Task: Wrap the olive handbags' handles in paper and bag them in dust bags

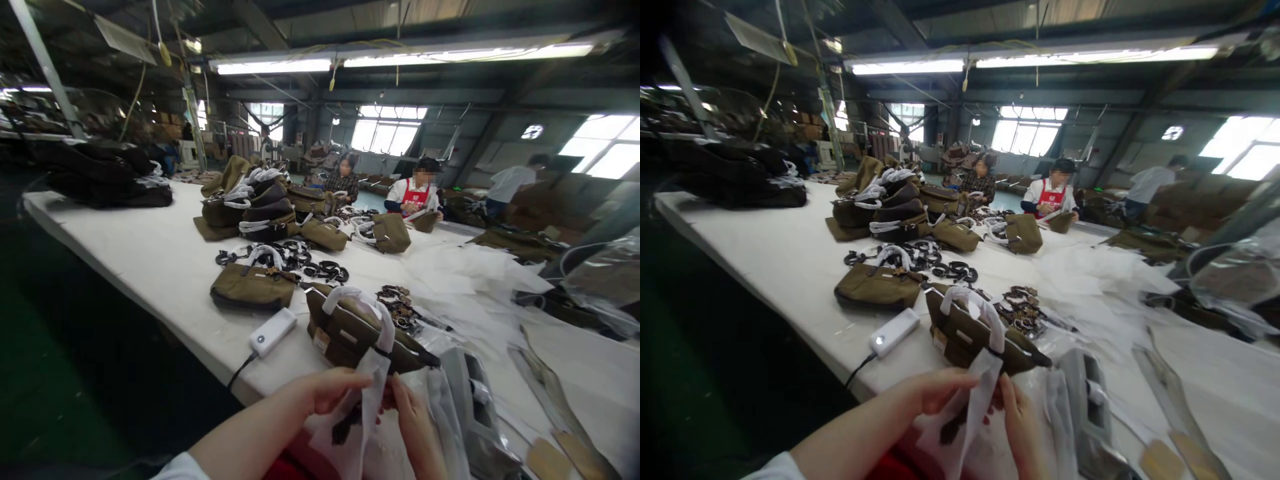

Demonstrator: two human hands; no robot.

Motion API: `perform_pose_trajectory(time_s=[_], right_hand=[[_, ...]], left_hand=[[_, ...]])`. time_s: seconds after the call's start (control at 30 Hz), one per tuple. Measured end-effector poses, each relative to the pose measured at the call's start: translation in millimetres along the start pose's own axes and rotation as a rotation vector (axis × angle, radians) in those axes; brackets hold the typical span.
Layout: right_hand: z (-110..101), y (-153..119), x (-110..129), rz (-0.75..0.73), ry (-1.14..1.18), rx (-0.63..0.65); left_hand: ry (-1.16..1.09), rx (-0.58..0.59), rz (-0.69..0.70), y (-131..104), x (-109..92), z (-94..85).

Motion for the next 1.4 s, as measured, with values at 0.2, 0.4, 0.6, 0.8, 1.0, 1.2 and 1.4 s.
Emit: perform_pose_trajectory(time_s=[0.2,0.4,0.6,0.8,1.0,1.2,1.4], right_hand=[[23.1,-6.5,14.7,-0.004,0.008,0.094],[44.5,-5.0,5.9,0.188,0.083,0.022],[57.9,-0.7,10.6,0.246,0.158,-0.037],[64.5,0.9,32.4,0.294,0.590,-0.082],[64.2,11.1,41.0,0.360,0.618,-0.143],[49.2,26.5,33.7,0.266,0.449,-0.272],[47.9,27.1,25.3,0.226,0.290,-0.244]], left_hand=[[0.428,-0.484,0.183,-32.7,3.1,-18.7],[0.967,-0.882,0.282,-59.6,-22.8,5.6],[1.389,-1.082,0.093,-54.8,-19.5,21.0],[1.622,-1.215,0.166,-55.5,-32.7,32.0],[1.633,-1.042,0.342,-68.5,-49.7,45.2],[1.015,-0.907,0.503,-97.8,-48.5,12.8],[0.779,-0.747,0.448,-94.3,-20.7,-9.7]])
Point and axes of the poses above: each hand's wrist, its own y-axis towards the middle knuckle, its own z-axis out of the palm, x = y × z, the point moved 7 cm from there along y, towards the middle knuckle, and after that the axes turned 13 degrees about -z, right-handed, at the moved point
